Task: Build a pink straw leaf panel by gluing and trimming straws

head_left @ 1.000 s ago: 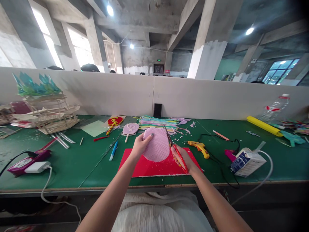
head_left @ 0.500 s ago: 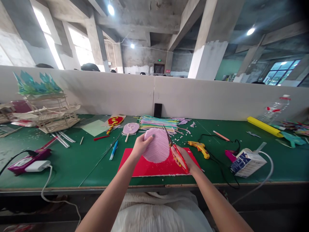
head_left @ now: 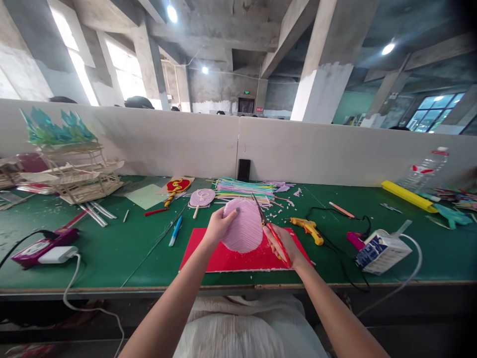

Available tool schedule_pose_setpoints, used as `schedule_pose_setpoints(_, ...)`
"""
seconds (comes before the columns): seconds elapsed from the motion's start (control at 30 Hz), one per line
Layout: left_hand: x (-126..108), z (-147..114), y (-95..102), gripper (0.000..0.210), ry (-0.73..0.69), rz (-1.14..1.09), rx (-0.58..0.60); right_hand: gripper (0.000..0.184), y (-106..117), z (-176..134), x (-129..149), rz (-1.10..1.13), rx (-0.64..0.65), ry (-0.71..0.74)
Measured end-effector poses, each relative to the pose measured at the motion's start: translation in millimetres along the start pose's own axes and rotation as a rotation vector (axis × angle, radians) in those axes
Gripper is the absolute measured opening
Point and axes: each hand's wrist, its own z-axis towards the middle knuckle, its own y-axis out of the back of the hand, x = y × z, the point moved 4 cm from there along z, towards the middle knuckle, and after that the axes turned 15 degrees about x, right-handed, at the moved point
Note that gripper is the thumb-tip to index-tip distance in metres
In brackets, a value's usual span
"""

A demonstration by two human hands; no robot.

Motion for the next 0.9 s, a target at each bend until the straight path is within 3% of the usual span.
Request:
schedule_pose_setpoints(0.43,5,2,-1.0,0.053,0.019,-0.040,0.002,0.051,-1,-4,9,0.006,-0.049,-0.033)
schedule_pose_setpoints(0.6,8,2,-1.1,0.052,0.010,-0.038,0.006,0.055,0,-7,15,-0.087,-0.138,0.057)
schedule_pose_setpoints(0.7,10,2,-1.6,0.051,0.014,-0.047,0.010,0.053,-1,-5,11,-0.064,-0.092,0.036)
schedule_pose_setpoints(0.9,8,-2,1.7,0.054,0.040,-0.041,-0.012,0.054,21,2,-1,-0.207,-0.123,-0.042)
